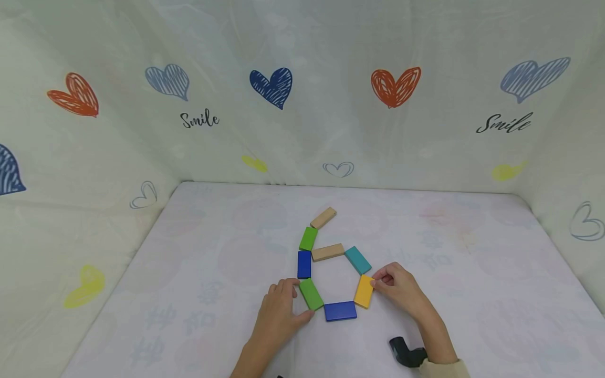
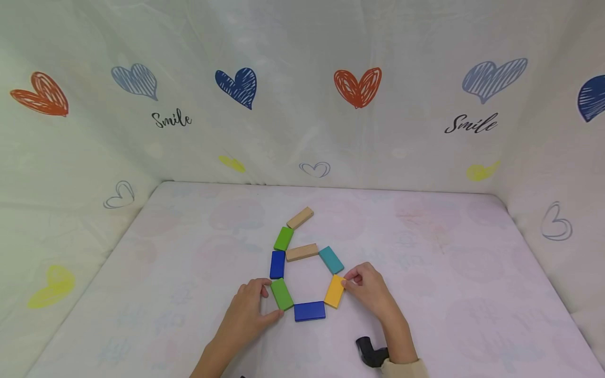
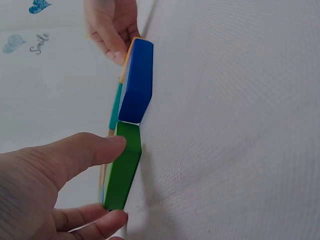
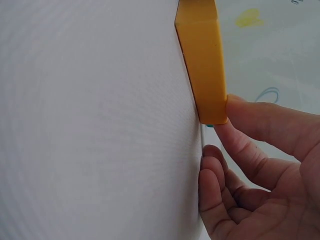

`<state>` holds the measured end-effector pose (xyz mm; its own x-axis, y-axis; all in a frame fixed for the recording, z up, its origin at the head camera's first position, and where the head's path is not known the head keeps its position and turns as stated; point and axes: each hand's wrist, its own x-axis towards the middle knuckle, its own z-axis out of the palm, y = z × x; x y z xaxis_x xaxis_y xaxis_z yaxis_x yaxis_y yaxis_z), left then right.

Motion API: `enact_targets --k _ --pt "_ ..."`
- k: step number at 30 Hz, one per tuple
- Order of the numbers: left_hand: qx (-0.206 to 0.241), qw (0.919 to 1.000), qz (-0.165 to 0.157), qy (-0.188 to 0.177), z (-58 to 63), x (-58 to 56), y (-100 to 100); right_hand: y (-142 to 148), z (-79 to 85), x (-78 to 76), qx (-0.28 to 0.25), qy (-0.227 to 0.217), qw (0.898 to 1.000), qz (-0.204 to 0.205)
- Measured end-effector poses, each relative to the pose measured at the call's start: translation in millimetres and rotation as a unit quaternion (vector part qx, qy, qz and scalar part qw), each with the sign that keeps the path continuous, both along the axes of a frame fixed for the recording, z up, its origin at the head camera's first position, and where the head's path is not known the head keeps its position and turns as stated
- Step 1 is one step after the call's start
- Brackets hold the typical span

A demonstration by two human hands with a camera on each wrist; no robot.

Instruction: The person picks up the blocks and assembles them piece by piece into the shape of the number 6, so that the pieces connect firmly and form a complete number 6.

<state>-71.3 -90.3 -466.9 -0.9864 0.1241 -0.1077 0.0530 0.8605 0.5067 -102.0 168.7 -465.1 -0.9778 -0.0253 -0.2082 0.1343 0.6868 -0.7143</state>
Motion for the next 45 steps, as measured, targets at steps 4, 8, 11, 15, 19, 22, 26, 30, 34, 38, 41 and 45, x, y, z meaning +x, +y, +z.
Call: enact_targets --k 4,8,11,15,19,22,26,30,34,38,41,45 --pt "0.0 1.0 -0.001 -0.001 -0.1 0.1 0.4 0.3 -0.4 -0.3 -0.003 0.0 1.0 0.0" --pt "0.001 1.0 -0.006 0.004 0.0 0.7 0.0 0.5 -0.7 -0.4 -0.004 0.002 1.0 -0.001" --pt "0.0 1.0 -0.008 0.004 0.8 0.9 -0.3 0.5 -0.5 0.1 -0.003 0.002 1.0 -0.001" --pt "-0.002 1.0 -0.004 -0.004 2.8 -0.1 -0.7 0.4 -0.3 0.0 -0.003 0.002 1.0 -0.001" --pt "0.0 1.0 -0.001 -0.003 5.9 -2.9 -2.5 0.4 -0.5 -0.5 -0.001 0.004 1.0 0.001" --pt "0.008 0.9999 -0.002 0.015 8.9 -7.1 -4.1 0.5 -0.7 -0.7 0.0 0.007 1.0 0.002" --pt "0.019 0.9987 -0.003 0.048 13.4 -16.5 -4.9 0.5 -0.8 -1.2 0.0 0.008 1.0 0.002" --pt "0.015 0.9962 -0.012 0.085 16.5 -29.6 -3.2 0.4 -1.2 -1.8 0.0 0.006 1.0 0.003" --pt "-0.009 0.9918 -0.031 0.124 17.7 -45.0 -0.4 0.2 -1.6 -1.9 -0.001 0.004 1.0 0.0" --pt "-0.029 0.9895 -0.042 0.136 19.3 -58.4 2.3 0.1 -2.4 -1.8 -0.002 0.0 1.0 -0.002" --pt "-0.038 0.9891 -0.05 0.133 20.1 -67.3 5.3 0.2 -2.7 -1.7 -0.002 0.001 1.0 -0.001" --pt "-0.067 0.9852 -0.076 0.139 18.3 -79.3 10.5 0.8 -2.8 -1.4 -0.002 0.003 1.0 0.0"
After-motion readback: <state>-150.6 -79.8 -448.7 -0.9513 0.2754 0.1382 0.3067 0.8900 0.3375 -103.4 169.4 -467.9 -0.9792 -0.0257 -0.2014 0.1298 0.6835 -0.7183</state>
